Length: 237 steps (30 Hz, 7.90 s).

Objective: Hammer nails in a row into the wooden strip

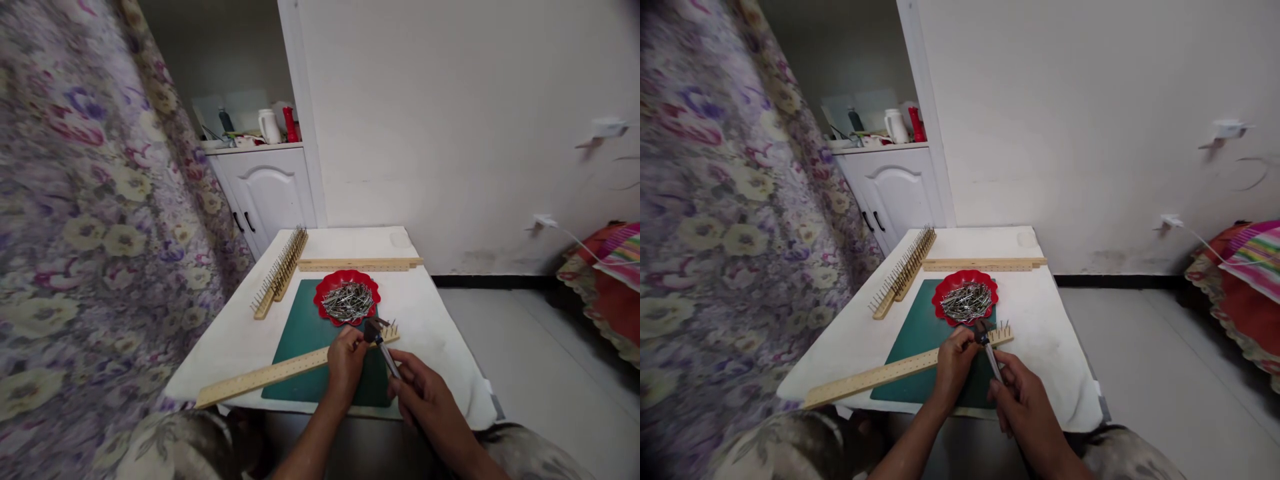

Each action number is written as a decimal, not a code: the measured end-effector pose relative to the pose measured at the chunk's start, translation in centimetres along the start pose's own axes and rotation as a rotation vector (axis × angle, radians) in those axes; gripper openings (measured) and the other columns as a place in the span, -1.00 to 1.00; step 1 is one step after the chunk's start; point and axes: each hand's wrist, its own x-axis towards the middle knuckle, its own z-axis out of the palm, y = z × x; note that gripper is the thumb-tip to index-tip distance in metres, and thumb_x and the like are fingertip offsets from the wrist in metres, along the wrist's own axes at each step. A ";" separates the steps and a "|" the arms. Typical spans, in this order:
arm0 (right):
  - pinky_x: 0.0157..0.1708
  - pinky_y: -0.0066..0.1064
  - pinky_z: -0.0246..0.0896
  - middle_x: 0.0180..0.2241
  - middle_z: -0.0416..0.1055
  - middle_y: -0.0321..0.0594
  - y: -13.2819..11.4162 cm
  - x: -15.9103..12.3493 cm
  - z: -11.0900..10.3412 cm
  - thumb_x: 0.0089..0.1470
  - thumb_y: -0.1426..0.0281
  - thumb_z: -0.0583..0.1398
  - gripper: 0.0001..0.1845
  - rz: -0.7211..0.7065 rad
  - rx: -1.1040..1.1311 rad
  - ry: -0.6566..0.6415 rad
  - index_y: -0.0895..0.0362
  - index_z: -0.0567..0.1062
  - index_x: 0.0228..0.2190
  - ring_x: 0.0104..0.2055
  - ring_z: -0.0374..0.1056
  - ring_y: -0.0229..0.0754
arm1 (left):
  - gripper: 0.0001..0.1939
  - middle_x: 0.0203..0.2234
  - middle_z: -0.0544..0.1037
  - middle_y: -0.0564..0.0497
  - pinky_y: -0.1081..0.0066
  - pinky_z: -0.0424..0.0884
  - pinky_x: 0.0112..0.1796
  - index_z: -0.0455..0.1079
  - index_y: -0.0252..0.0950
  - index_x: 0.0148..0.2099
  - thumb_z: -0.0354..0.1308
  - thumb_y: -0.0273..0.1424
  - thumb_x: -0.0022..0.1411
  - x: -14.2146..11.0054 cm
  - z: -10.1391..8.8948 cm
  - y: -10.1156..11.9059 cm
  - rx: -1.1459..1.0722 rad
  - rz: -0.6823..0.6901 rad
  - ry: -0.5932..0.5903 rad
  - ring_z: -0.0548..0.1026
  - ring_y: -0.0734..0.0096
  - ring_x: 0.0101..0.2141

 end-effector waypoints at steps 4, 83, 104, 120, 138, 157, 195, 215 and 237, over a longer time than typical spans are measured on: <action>-0.74 -0.58 -0.07 -0.46 0.34 -0.35 -0.4 -0.1 -0.3 0.14 0.26 0.15 -0.62 -0.034 0.022 0.049 0.09 0.30 -0.02 -0.73 0.05 -0.46 | -0.88 -0.47 0.41 0.09 0.51 0.17 -0.40 0.42 -0.28 -0.43 0.08 -0.47 0.11 0.0 -0.1 0.2 -0.022 -0.010 -0.007 0.37 0.49 -0.42; -0.74 -0.57 -0.03 -0.50 0.34 -0.36 -0.2 0.2 -0.4 0.11 0.23 0.18 -0.59 -0.046 0.072 0.104 0.10 0.31 -0.02 -0.72 0.08 -0.42 | -0.81 -0.47 0.51 0.07 0.52 0.25 -0.38 0.44 -0.29 -0.35 0.06 -0.31 0.16 0.7 -2.0 -0.8 -0.158 -0.023 0.005 0.42 0.42 -0.40; -0.74 -0.58 -0.06 -0.52 0.33 -0.37 -0.1 0.8 1.0 0.12 0.30 0.18 -0.61 -0.037 0.045 0.023 0.11 0.33 -0.02 -0.71 0.08 -0.42 | -0.86 -0.50 0.47 0.07 0.53 0.19 -0.42 0.47 -0.27 -0.37 0.08 -0.40 0.13 1.0 -1.3 -1.4 -0.043 0.028 0.001 0.37 0.47 -0.46; -0.76 -0.59 -0.08 -0.49 0.34 -0.36 0.3 1.3 1.5 0.13 0.25 0.16 -0.61 -0.019 -0.016 0.015 0.11 0.30 -0.02 -0.74 0.06 -0.45 | -0.84 -0.56 0.41 0.10 0.53 0.11 -0.46 0.43 -0.30 -0.43 0.07 -0.40 0.14 0.8 -1.4 -1.2 0.003 0.011 -0.010 0.31 0.51 -0.51; -0.73 -0.57 -0.04 -0.46 0.35 -0.34 0.4 0.9 0.9 0.15 0.26 0.15 -0.58 -0.050 -0.018 0.048 0.10 0.28 0.02 -0.70 0.09 -0.43 | -0.89 -0.45 0.51 0.05 0.51 0.23 -0.38 0.47 -0.28 -0.35 0.11 -0.43 0.11 0.6 -1.4 -1.6 -0.074 0.021 -0.012 0.42 0.45 -0.41; -0.75 -0.58 -0.06 -0.51 0.32 -0.37 0.2 0.9 0.6 0.13 0.22 0.16 -0.58 -0.052 0.025 0.100 0.11 0.30 -0.01 -0.72 0.08 -0.42 | -0.83 -0.29 0.50 -0.18 0.27 0.26 -0.16 0.48 -0.34 -0.32 0.07 -0.41 0.14 9.2 -6.0 -0.6 0.848 -0.038 -0.116 0.41 0.14 -0.19; -0.73 -0.55 -0.06 -0.50 0.30 -0.37 -0.1 0.6 0.1 0.13 0.23 0.15 -0.58 -0.061 0.014 0.104 0.12 0.28 -0.01 -0.72 0.07 -0.41 | -0.83 -0.48 0.52 0.08 0.51 0.28 -0.37 0.45 -0.27 -0.37 0.07 -0.33 0.16 -0.8 -1.8 -0.5 -0.133 -0.042 0.008 0.44 0.41 -0.40; -0.75 -0.56 -0.04 -0.51 0.35 -0.36 -0.3 0.3 0.6 0.11 0.32 0.16 -0.61 -0.019 0.045 -0.024 0.10 0.34 -0.01 -0.72 0.06 -0.41 | -0.85 -0.53 0.42 0.09 0.53 0.18 -0.43 0.44 -0.28 -0.44 0.08 -0.42 0.13 -0.3 -1.4 -0.5 -0.007 -0.004 0.010 0.37 0.49 -0.48; -0.73 -0.56 -0.02 -0.54 0.31 -0.40 -0.2 0.2 0.7 0.13 0.34 0.14 -0.64 -0.006 -0.026 -0.057 0.08 0.34 -0.01 -0.70 0.06 -0.40 | -0.84 -0.55 0.37 0.11 0.54 0.11 -0.46 0.42 -0.30 -0.45 0.04 -0.48 0.12 -0.4 -1.3 -0.4 0.008 -0.012 -0.006 0.33 0.51 -0.49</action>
